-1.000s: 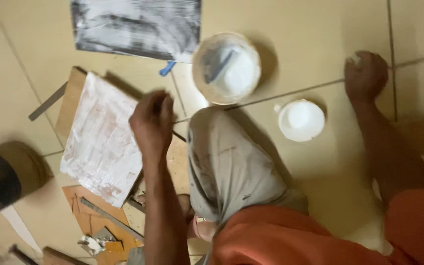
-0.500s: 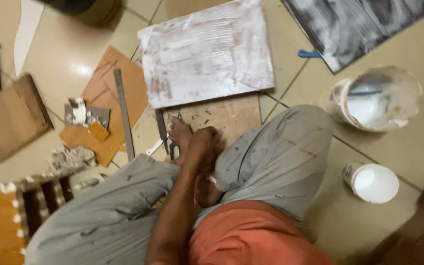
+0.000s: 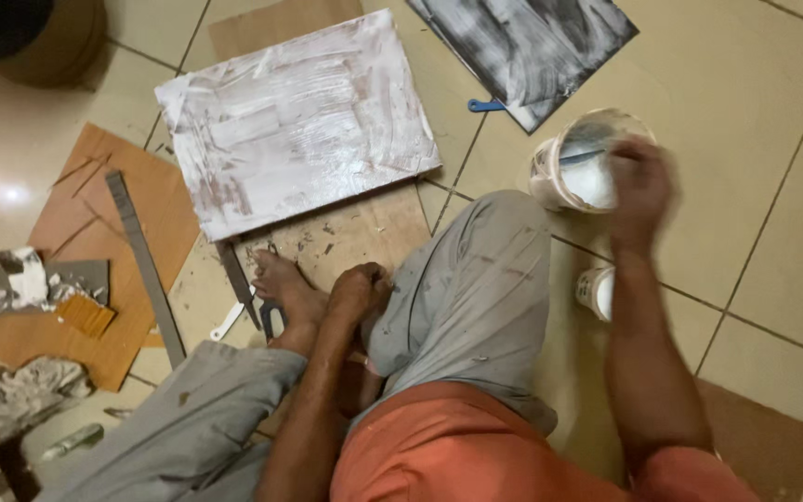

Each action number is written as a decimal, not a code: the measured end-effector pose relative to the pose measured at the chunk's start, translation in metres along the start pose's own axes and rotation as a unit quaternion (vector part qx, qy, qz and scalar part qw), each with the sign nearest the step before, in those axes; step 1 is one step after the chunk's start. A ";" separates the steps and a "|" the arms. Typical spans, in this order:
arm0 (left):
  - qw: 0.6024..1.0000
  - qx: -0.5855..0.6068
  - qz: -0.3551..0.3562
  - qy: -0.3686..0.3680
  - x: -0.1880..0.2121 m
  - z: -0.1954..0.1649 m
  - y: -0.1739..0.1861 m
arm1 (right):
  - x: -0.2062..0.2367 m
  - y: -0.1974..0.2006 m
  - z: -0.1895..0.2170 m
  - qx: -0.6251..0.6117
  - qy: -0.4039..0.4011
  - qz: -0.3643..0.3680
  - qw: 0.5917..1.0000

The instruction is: The person applies white glue to a rectangular wooden board using a blue plastic scraper, spreading it evenly across the surface. They then wipe the board with a cloth and apply masking tape to the edges.

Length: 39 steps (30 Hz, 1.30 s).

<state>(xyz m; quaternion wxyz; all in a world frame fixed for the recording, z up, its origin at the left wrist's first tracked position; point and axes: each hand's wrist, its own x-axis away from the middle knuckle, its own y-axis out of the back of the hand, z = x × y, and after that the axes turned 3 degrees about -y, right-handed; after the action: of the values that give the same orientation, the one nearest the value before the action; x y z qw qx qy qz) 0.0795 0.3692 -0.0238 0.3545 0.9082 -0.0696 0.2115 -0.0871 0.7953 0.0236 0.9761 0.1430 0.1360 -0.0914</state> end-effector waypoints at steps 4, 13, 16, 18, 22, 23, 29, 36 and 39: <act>1.000 0.020 -0.009 0.009 0.005 -0.008 0.009 | -0.012 -0.132 0.010 -0.140 -0.243 0.126 0.952; 0.998 0.057 -0.005 -0.017 -0.018 0.008 -0.008 | -0.050 -0.215 -0.025 0.305 -0.172 0.192 0.917; 0.998 0.055 0.001 0.003 -0.027 0.017 -0.022 | -0.071 -0.220 -0.038 0.360 -0.087 0.104 0.923; 0.998 0.056 -0.008 0.007 -0.031 0.023 -0.030 | -0.089 -0.222 -0.046 0.396 -0.029 0.059 0.916; 0.995 0.090 -0.034 -0.015 -0.036 0.036 -0.038 | -0.121 -0.230 -0.061 0.467 0.037 0.063 0.881; 0.993 0.112 -0.040 -0.009 -0.037 0.038 -0.038 | -0.127 -0.232 -0.064 0.481 0.044 0.073 0.873; 0.972 0.220 -0.055 0.055 -0.040 0.043 -0.034 | -0.148 -0.237 -0.073 0.559 0.084 0.116 0.816; 0.960 0.259 -0.031 0.099 -0.043 0.037 -0.028 | -0.158 -0.239 -0.081 0.611 0.161 0.131 0.764; 0.963 0.250 -0.032 0.097 -0.043 0.036 -0.028 | -0.163 -0.236 -0.079 0.659 0.160 0.146 0.720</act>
<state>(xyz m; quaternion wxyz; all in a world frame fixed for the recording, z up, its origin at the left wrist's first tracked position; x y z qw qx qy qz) 0.0602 0.3642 -0.0836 0.1278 0.9448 0.0494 0.2977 -0.3113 0.6194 -0.0621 0.6002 0.7807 0.1735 0.0102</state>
